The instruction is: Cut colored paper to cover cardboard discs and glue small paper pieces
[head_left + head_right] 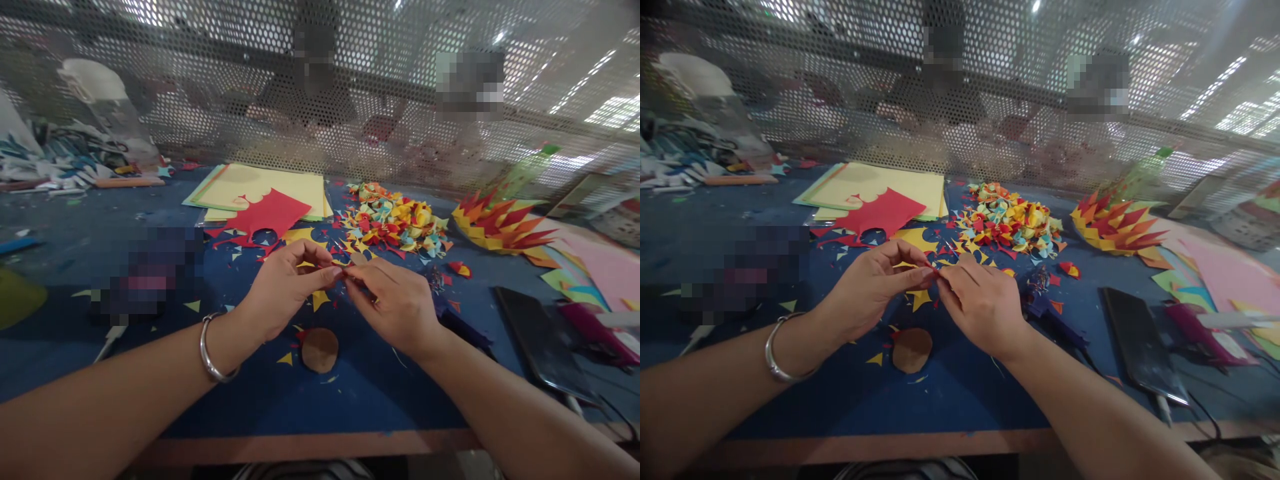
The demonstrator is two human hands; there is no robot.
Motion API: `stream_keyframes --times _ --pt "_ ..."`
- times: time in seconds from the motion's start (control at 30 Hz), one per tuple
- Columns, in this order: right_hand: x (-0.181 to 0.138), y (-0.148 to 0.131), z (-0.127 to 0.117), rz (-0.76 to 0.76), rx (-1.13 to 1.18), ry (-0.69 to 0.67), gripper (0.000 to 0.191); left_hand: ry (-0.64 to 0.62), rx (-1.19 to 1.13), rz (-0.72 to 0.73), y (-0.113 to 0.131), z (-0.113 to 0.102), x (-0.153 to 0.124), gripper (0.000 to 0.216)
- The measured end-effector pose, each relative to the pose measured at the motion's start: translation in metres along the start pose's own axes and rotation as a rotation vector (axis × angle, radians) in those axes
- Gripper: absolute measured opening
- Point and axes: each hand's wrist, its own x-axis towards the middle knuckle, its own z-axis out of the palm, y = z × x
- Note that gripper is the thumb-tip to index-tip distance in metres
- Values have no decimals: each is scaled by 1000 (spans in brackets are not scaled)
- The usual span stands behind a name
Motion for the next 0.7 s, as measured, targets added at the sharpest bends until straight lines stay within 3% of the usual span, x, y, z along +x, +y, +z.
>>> stream_keyframes --times 0.4,0.7 --pt "1 -1 0 112 179 -18 19 -13 168 82 -1 -7 4 27" --pt "4 2 -2 179 298 -12 15 -102 248 53 0 -9 4 26"
